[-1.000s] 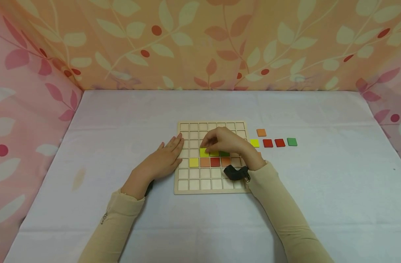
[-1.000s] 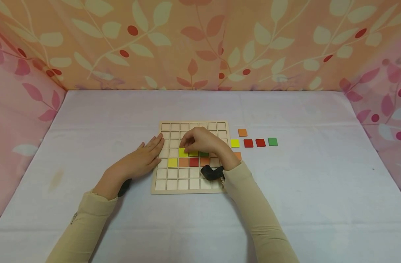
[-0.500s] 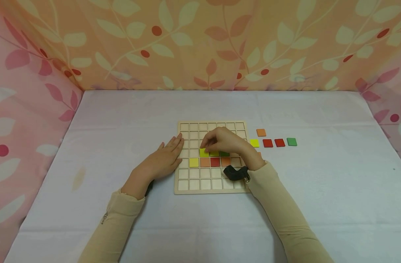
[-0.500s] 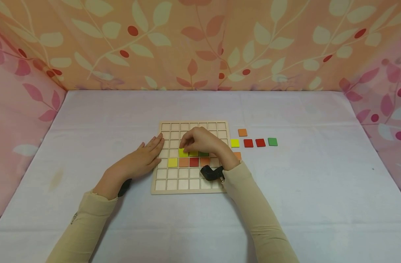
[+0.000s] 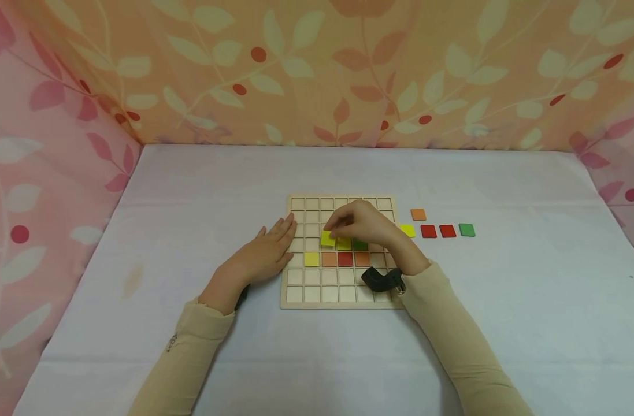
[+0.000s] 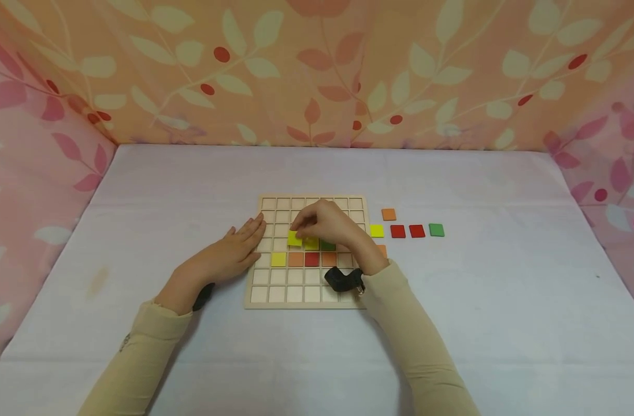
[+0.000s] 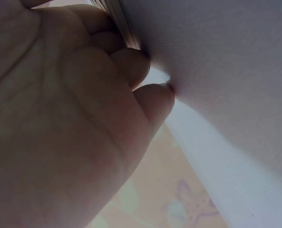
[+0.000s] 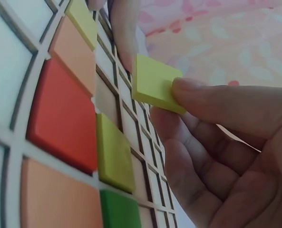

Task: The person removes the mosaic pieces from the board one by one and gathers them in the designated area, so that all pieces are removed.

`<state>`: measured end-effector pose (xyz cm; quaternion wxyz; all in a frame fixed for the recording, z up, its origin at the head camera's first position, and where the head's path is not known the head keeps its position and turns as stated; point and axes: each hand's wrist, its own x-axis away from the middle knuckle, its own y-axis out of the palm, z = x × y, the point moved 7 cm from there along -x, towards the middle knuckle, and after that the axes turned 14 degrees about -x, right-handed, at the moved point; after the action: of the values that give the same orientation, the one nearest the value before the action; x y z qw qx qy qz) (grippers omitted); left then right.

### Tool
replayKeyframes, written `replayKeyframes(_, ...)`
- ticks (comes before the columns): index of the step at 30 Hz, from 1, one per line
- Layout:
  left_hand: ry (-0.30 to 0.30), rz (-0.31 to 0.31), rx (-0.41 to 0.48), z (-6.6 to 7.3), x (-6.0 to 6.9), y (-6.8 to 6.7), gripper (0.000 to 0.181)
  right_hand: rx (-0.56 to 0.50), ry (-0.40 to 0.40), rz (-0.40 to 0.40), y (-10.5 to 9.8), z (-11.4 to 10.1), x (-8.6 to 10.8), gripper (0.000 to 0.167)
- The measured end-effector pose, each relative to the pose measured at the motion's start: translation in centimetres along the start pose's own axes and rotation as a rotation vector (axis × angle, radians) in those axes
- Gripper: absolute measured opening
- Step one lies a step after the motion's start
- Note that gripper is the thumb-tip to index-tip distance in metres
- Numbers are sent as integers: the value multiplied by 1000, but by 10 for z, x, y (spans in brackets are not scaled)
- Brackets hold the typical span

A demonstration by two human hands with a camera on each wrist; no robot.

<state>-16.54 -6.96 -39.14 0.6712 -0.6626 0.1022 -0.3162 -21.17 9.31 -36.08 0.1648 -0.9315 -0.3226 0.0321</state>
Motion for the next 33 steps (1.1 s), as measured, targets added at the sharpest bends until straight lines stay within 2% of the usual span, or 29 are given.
replayKeyframes(5, 3, 4, 6, 0, 1, -1, 65, -20, 28, 16, -5, 0, 5, 9)
replayKeyframes(10, 7, 11, 3, 0, 1, -1, 65, -24, 20, 15, -9, 2, 11, 9)
replayKeyframes(19, 14, 10, 12, 2, 1, -1, 64, -32, 91, 26, -18, 16, 28, 10)
replayKeyframes(33, 11, 15, 8, 2, 1, -3, 64, -29, 106, 48, -30, 18, 43, 11)
